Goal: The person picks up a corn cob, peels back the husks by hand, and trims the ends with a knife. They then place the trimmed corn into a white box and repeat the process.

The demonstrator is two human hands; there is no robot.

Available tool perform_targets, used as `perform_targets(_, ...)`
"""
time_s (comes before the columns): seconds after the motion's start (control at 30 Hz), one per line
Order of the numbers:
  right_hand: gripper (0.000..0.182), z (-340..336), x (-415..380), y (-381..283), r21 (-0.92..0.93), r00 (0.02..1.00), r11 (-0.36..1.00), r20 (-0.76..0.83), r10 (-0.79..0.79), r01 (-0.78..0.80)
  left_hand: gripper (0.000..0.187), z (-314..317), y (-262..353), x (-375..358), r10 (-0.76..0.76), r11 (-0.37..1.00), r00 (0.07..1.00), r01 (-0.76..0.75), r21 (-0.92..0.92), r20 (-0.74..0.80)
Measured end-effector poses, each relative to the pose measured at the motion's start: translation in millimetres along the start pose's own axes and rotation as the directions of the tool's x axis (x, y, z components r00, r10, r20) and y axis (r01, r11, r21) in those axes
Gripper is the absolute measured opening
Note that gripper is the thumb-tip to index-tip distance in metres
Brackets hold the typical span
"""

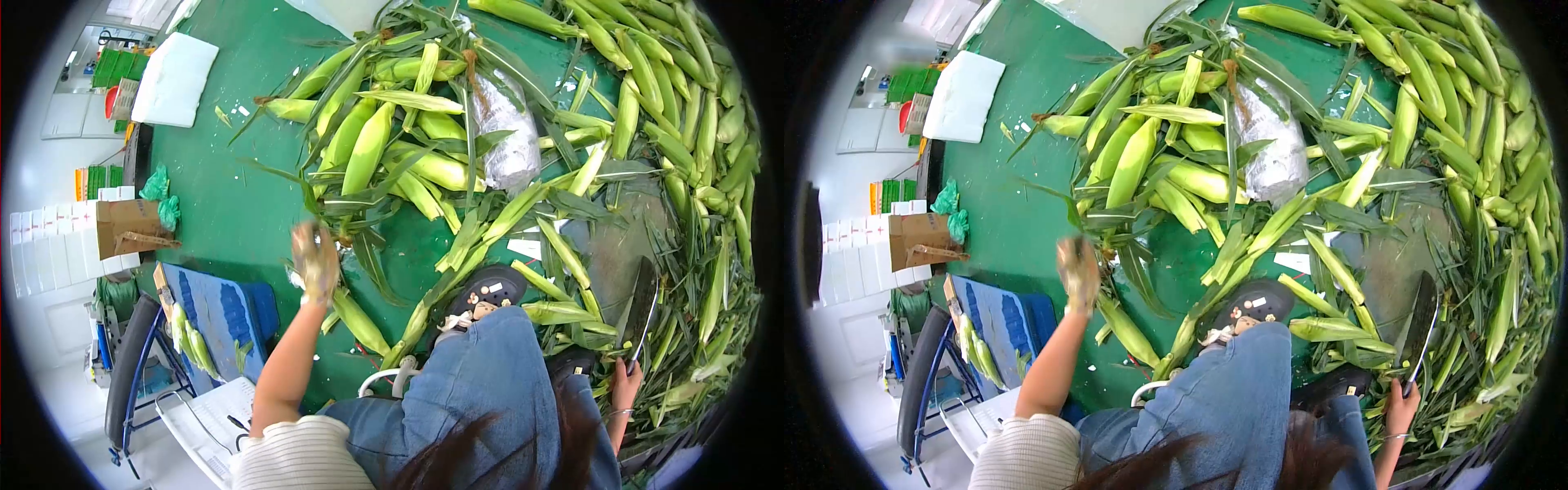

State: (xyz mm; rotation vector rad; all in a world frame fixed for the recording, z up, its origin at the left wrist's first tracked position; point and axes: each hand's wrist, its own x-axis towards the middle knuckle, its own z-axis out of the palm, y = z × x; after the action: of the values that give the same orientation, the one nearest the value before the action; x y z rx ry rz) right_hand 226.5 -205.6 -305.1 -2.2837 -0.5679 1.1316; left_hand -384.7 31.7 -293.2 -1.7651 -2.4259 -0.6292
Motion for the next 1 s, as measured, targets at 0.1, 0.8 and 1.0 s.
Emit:
perform_targets(0.1,0.023,-15.2,3.4,12.6,-0.267,0.991,0.955,-0.006,-0.137,0.131,0.022,21.3,45.0,89.4,0.249,0.966,0.959,-0.257,-0.042,-0.136)
perform_targets(0.8,0.018,-20.2,-36.0,-124.6,0.042,0.717,0.842,-0.547,-0.432,0.539,0.023,152.7,324.7,-84.8,0.748,0.569,-0.151,-0.355,-0.742,0.646)
perform_targets(1.0,0.022,16.4,14.0,-51.8,-0.012,0.814,0.883,-0.381,-0.438,0.47,0.034,151.3,332.8,-85.0,0.653,0.728,-0.083,-0.205,-0.654,0.752)
